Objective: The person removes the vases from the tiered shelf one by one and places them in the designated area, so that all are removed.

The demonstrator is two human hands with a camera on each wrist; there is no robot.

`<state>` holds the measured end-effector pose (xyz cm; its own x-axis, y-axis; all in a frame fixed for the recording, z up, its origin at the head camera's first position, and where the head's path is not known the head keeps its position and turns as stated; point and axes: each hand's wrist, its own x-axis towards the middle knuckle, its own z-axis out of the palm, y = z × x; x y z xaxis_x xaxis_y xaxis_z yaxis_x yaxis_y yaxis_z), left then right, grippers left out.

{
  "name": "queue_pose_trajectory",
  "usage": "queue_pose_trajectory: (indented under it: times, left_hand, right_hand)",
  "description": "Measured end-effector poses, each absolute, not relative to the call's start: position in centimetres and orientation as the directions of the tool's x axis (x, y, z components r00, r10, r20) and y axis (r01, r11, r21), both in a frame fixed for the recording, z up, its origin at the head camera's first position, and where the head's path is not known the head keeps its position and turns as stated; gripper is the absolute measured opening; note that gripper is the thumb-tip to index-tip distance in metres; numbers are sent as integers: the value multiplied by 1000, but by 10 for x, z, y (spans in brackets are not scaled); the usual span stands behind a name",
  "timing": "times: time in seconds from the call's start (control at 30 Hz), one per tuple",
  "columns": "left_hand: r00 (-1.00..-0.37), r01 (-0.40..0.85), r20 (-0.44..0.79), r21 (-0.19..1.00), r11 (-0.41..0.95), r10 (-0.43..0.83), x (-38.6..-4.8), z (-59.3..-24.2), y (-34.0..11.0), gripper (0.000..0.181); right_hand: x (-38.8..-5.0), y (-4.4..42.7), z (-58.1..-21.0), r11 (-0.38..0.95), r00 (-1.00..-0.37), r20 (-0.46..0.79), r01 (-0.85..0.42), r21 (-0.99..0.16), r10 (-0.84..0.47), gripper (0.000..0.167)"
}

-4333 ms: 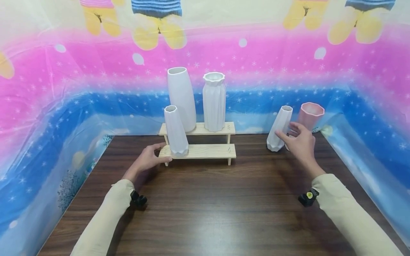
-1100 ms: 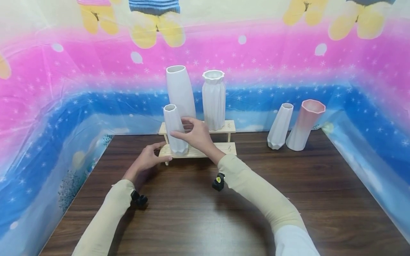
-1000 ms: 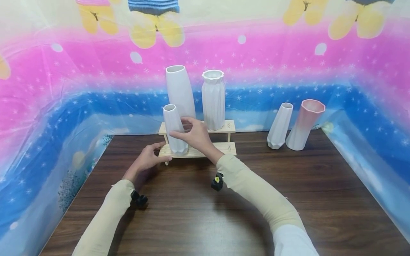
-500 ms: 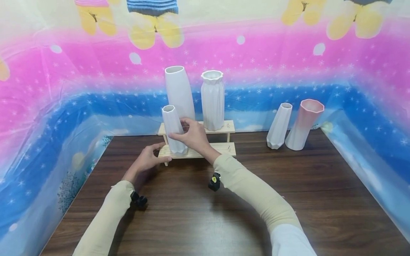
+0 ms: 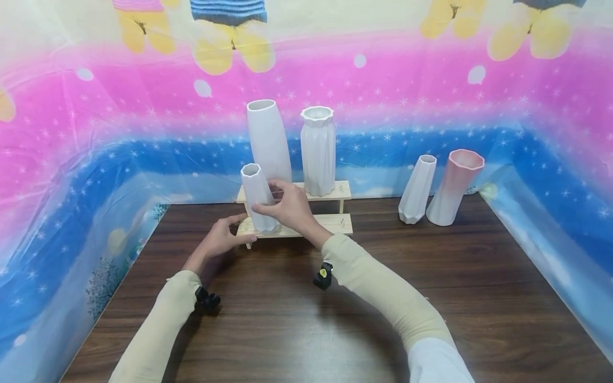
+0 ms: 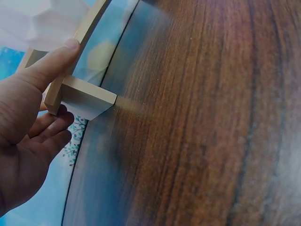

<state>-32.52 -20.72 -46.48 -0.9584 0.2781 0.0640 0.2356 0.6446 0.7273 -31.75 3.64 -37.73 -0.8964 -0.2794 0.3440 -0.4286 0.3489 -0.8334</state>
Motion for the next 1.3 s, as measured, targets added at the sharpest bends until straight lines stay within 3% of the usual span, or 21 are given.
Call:
queue_pose_trajectory:
  times: [0.5, 1.3]
  left_hand:
    - [-962, 213, 41, 734, 645, 271, -326, -464, -207, 88]
    - [-965, 205, 41, 738, 643, 260, -324, -464, -206, 87]
  right_hand:
    - [-305, 51, -372, 300, -905, 339, -408, -862, -257, 68]
    - [-282, 106, -362, 405, -927, 317, -374, -834, -202, 74]
